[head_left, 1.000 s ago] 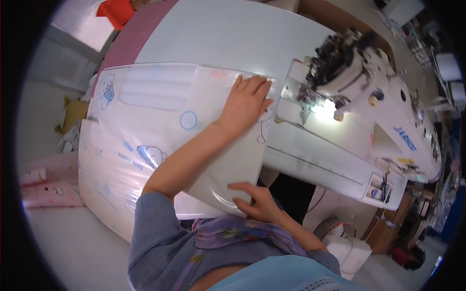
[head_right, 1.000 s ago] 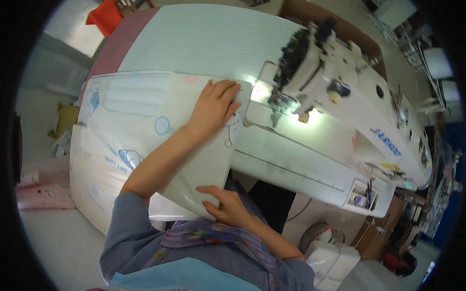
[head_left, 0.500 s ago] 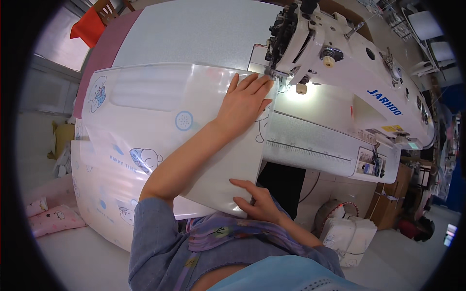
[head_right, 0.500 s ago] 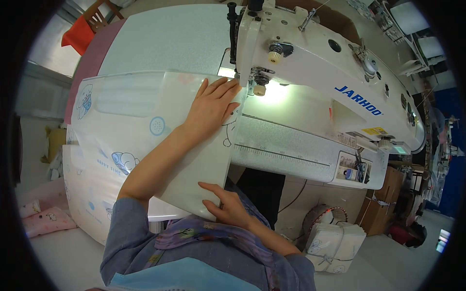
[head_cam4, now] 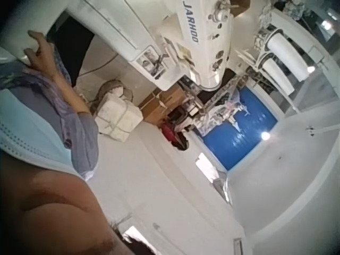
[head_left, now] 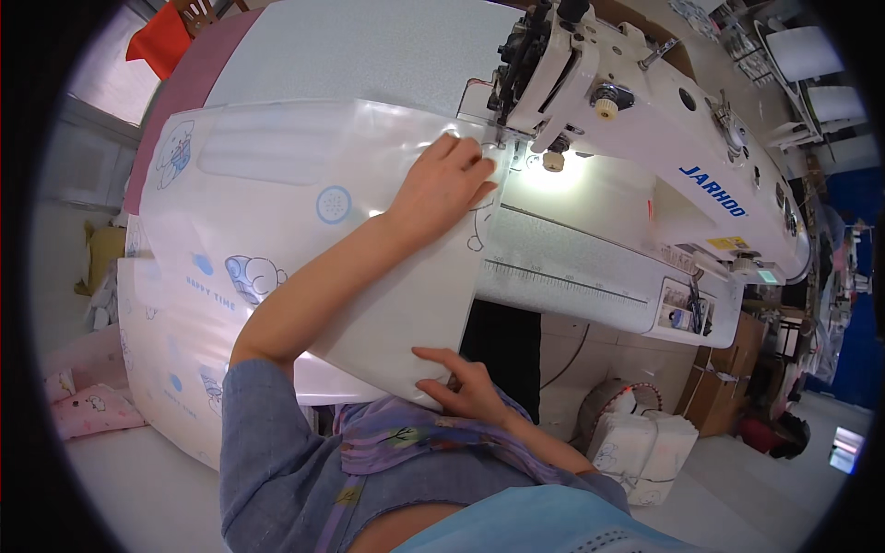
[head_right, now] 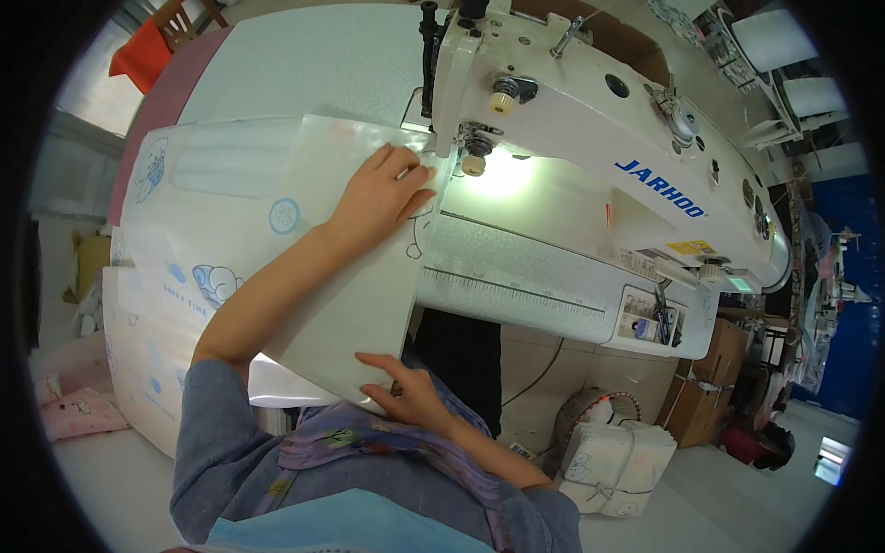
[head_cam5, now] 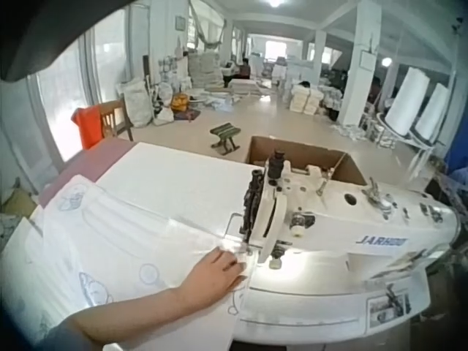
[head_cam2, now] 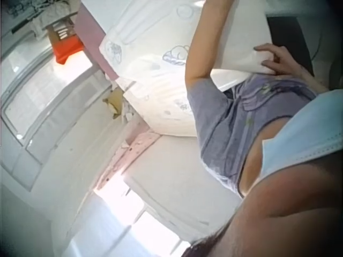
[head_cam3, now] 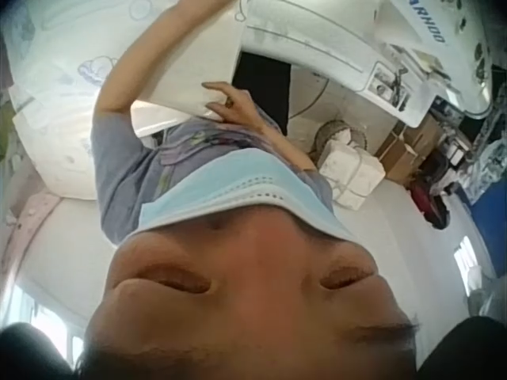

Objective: Sewing the edges of large printed plastic or fabric sheets using an industrial sewing machine.

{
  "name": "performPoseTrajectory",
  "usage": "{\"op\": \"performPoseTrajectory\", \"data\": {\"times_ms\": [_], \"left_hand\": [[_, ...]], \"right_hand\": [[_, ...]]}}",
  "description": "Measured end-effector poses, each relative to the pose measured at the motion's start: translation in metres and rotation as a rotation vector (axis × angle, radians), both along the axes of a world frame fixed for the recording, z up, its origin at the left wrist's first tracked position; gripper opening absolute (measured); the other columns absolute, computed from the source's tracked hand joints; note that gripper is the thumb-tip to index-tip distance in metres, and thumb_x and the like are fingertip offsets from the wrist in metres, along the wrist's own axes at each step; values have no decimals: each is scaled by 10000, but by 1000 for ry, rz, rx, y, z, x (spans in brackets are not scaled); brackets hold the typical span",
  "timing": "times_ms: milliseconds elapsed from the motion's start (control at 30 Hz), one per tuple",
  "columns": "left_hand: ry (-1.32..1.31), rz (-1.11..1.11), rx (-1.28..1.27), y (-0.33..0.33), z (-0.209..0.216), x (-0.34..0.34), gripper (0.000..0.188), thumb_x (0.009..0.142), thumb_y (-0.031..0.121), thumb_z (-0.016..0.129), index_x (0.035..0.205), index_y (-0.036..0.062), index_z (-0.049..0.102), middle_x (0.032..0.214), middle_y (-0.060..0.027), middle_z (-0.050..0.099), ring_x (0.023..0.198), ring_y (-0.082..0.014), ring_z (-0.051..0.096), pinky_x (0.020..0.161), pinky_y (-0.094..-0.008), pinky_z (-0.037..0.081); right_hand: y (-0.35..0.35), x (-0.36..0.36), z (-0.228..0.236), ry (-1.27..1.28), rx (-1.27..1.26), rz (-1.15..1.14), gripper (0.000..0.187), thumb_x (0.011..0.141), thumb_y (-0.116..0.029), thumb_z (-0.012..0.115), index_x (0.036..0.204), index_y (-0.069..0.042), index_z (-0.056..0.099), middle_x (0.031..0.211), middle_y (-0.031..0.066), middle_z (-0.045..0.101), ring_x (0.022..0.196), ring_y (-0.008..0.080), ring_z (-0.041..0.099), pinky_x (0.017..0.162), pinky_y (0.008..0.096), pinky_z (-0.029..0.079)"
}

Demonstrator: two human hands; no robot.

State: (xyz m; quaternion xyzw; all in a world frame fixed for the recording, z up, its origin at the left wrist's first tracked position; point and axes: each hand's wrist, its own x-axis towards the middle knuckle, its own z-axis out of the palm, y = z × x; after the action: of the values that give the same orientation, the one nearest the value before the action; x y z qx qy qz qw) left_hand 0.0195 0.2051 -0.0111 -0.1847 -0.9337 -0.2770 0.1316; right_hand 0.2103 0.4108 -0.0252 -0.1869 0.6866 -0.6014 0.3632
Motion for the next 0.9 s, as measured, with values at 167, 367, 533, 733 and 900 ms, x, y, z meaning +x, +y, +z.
{"op": "performPoseTrajectory", "data": {"times_ms": [167,367,533,733,900], "left_hand": [[1,13,-91,9,9,43,389,859,245,773,1199,89,667,1241,-110,591,1263,-330,533,1105,-588,428],[119,61,-208,5,5,46,471,888,292,746,1311,115,637,1303,-95,583,1338,-316,502,1146,-602,379],[126,42,-181,-4,1,34,475,903,310,735,1326,122,630,1318,-80,580,1354,-315,494,1150,-627,360],[66,105,-304,-6,3,49,470,958,320,683,1399,184,594,1402,-80,560,1413,-312,459,1170,-630,337],[121,195,-356,-43,-8,43,424,984,328,633,1389,203,614,1449,-59,558,1378,-261,504,1160,-633,337]], "right_hand": [[-3,-15,4,3,15,-137,468,943,-109,737,1393,-82,610,731,40,671,578,30,562,534,219,445],[-6,-19,4,116,4,-202,550,991,-92,656,1508,-43,475,819,28,651,550,22,464,504,220,369],[-20,-5,-1,130,-59,-237,637,1040,-71,530,1598,36,242,1472,215,508,1233,205,588,1005,297,462],[-41,-35,-2,203,-116,-283,578,1035,-57,484,1567,67,294,1588,237,381,1471,277,371,1207,347,264],[-43,-31,-1,223,-216,-386,716,1037,-23,479,1627,17,75,1586,223,352,1449,268,380,1211,360,251]]}}
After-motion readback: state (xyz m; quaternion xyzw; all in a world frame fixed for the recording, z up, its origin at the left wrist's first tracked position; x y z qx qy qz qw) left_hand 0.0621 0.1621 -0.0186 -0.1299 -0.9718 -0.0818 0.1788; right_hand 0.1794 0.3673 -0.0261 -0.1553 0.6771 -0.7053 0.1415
